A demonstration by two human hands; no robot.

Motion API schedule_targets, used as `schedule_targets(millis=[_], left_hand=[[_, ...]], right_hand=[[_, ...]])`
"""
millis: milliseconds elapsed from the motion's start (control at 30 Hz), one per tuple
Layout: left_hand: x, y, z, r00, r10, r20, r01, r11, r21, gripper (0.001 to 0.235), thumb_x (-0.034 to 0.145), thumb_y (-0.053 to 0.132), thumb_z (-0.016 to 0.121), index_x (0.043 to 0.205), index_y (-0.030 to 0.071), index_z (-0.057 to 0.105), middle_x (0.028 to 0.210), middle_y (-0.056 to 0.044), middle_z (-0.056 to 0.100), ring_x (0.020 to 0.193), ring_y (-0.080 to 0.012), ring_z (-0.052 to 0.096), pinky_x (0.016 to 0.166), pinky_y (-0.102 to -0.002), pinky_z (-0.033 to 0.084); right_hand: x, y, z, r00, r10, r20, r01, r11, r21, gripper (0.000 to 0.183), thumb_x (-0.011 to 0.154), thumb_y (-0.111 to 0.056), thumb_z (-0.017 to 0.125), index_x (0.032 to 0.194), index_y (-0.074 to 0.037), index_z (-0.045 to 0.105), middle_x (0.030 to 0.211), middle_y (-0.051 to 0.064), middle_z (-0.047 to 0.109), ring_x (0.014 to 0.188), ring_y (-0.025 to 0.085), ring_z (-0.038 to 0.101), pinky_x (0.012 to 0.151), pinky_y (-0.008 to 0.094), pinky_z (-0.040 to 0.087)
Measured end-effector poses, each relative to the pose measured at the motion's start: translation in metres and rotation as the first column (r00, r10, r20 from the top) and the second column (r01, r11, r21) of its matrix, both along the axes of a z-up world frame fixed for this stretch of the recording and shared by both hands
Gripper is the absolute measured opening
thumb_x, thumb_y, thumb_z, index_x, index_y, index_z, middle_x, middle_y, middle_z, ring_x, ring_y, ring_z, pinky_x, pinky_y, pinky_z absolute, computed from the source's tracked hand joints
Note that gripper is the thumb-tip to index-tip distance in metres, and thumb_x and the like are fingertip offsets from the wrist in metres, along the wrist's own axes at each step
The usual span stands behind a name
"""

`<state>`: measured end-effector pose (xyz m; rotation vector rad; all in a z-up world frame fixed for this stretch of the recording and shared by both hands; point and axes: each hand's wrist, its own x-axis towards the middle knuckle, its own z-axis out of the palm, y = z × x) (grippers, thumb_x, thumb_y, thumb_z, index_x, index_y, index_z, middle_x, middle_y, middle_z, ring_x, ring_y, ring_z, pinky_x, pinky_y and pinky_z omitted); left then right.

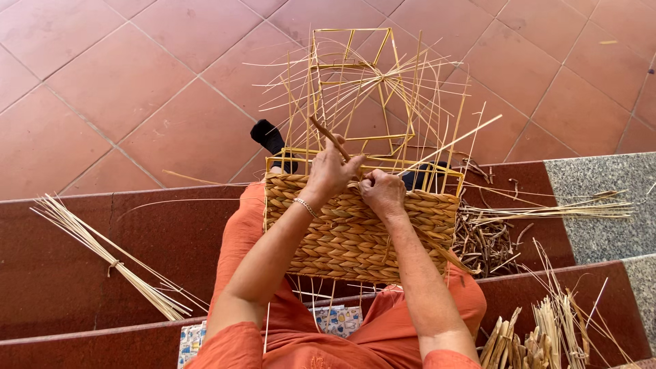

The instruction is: The person weaves a basket by hand, interlacing dried plant strips through a pre-formed frame. They repeatedly pull, tuck, and tighten the strips to build up the basket walls.

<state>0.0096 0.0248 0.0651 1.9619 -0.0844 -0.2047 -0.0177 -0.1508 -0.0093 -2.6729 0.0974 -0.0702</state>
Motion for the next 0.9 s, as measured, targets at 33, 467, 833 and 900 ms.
schedule_targets(millis=[33, 467, 833, 900], left_hand=[[0.003, 0.002, -0.004, 0.999, 0.025, -0.036, -0.028, 0.995, -0.093, 0.035, 0.094, 0.024, 0.067, 0.112, -0.001, 0.052, 0.076, -0.015, 0.074, 0.053, -0.0178, 0.069, 0.047, -0.03, 0.056], [-0.012, 0.001, -0.059, 0.957, 0.016, 0.29, -0.035, 0.998, 0.06, 0.015, 0.093, 0.018, 0.074, 0.1, 0.005, 0.068, 0.085, -0.013, 0.077, 0.083, -0.0259, 0.074, 0.073, -0.04, 0.059], [-0.028, 0.009, -0.079, 0.748, 0.016, 0.663, -0.005, 1.0, -0.019, 0.005, 0.096, 0.011, 0.071, 0.096, 0.009, 0.066, 0.087, -0.003, 0.072, 0.07, -0.0103, 0.069, 0.06, -0.024, 0.059], [-0.031, 0.006, -0.086, 0.752, -0.094, 0.652, 0.022, 0.993, 0.118, 0.005, 0.098, 0.009, 0.07, 0.096, 0.008, 0.065, 0.088, -0.003, 0.071, 0.064, -0.0125, 0.067, 0.054, -0.027, 0.056]], right_hand=[[-0.001, 0.001, -0.003, 1.0, -0.029, -0.008, 0.029, 0.999, -0.019, 0.016, 0.091, -0.018, 0.063, 0.092, -0.012, 0.078, 0.072, 0.008, 0.075, 0.065, 0.02, 0.073, 0.071, 0.038, 0.063], [-0.007, -0.012, -0.002, 0.981, 0.098, 0.166, -0.117, 0.987, 0.108, 0.016, 0.091, -0.016, 0.072, 0.103, -0.009, 0.08, 0.095, 0.011, 0.079, 0.079, 0.019, 0.075, 0.076, 0.033, 0.062], [-0.02, -0.029, 0.009, 0.983, -0.177, -0.049, 0.095, 0.261, 0.961, 0.021, 0.086, 0.003, 0.065, 0.105, -0.002, 0.061, 0.085, 0.006, 0.068, 0.052, 0.005, 0.057, 0.039, 0.018, 0.047], [-0.027, -0.031, 0.019, 0.991, -0.111, -0.072, 0.095, 0.223, 0.97, 0.029, 0.083, 0.004, 0.067, 0.11, -0.001, 0.06, 0.091, 0.006, 0.07, 0.054, 0.004, 0.056, 0.04, 0.017, 0.045]])
